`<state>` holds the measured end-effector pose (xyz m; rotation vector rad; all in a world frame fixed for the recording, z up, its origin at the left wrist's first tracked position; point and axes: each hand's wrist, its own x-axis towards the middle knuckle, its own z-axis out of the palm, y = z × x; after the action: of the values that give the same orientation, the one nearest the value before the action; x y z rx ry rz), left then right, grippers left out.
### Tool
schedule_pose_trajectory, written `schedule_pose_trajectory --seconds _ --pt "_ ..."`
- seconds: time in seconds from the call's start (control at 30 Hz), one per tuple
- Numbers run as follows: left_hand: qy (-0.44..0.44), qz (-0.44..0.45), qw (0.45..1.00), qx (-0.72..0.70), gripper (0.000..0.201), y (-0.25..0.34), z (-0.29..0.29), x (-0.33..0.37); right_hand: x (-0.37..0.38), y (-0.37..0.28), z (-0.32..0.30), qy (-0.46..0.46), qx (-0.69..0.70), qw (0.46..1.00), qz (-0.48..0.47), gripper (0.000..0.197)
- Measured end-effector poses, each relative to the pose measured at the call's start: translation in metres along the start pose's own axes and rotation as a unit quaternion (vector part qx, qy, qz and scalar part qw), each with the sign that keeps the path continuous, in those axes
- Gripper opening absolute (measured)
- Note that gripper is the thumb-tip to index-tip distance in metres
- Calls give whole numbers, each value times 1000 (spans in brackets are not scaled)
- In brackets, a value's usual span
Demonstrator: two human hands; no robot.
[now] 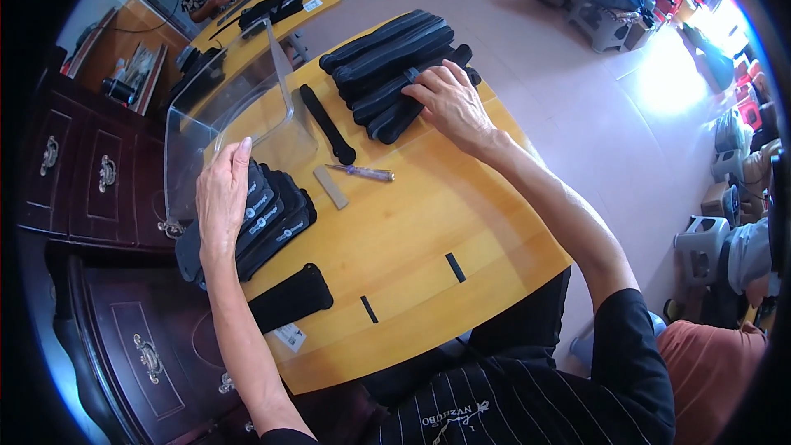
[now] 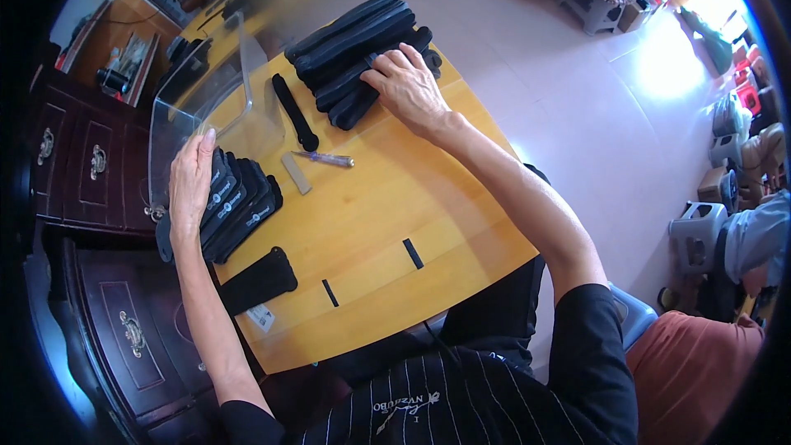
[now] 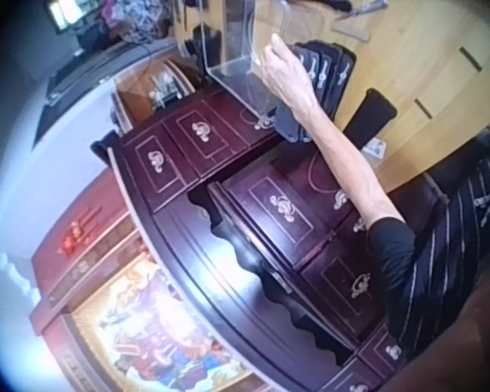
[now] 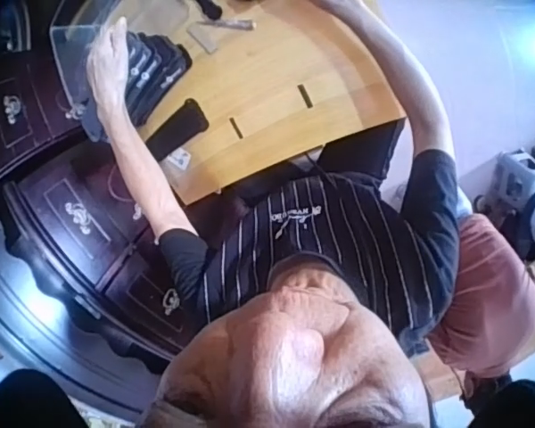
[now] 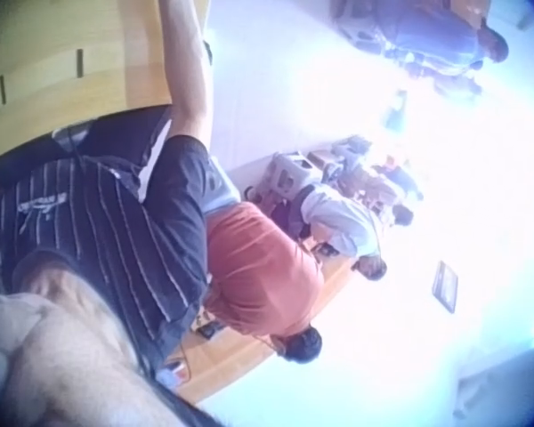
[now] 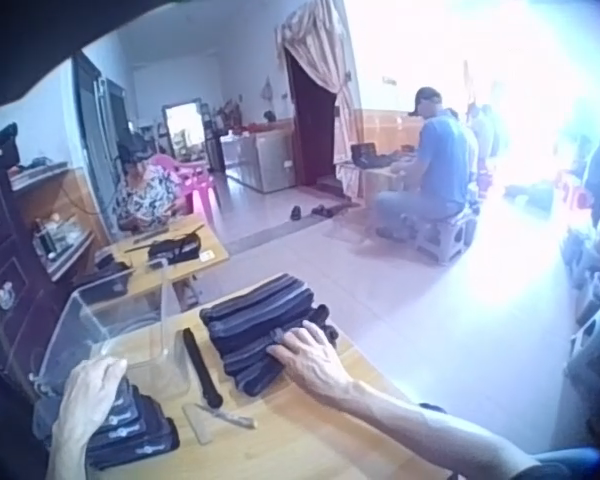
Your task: The person is sorting through bundles of hook-and-loop storage straps and using a small metal pick to clear or punch out pre-cut holes in the rubber fastener ends.
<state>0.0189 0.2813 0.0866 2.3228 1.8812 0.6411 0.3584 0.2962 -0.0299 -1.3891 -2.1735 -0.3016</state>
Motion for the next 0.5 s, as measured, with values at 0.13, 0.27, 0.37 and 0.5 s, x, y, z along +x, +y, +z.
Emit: schedule_pose_trajectory --seconds 0.13,0.27,0.37,0.5 --pt "132 153 974 99 40 21 11 -1 1 7 0 -4 17 1000 -11 29" --pt "63 249 966 13 30 83 41 -6 -2 9 4 35 2 999 -24 26" --pt "-38 239 969 -58 45 93 93 -3 4 1 -2 32 15 999 -11 27" --pt "-31 198 973 -114 63 103 135 4 2 4 -9 92 77 993 14 27"
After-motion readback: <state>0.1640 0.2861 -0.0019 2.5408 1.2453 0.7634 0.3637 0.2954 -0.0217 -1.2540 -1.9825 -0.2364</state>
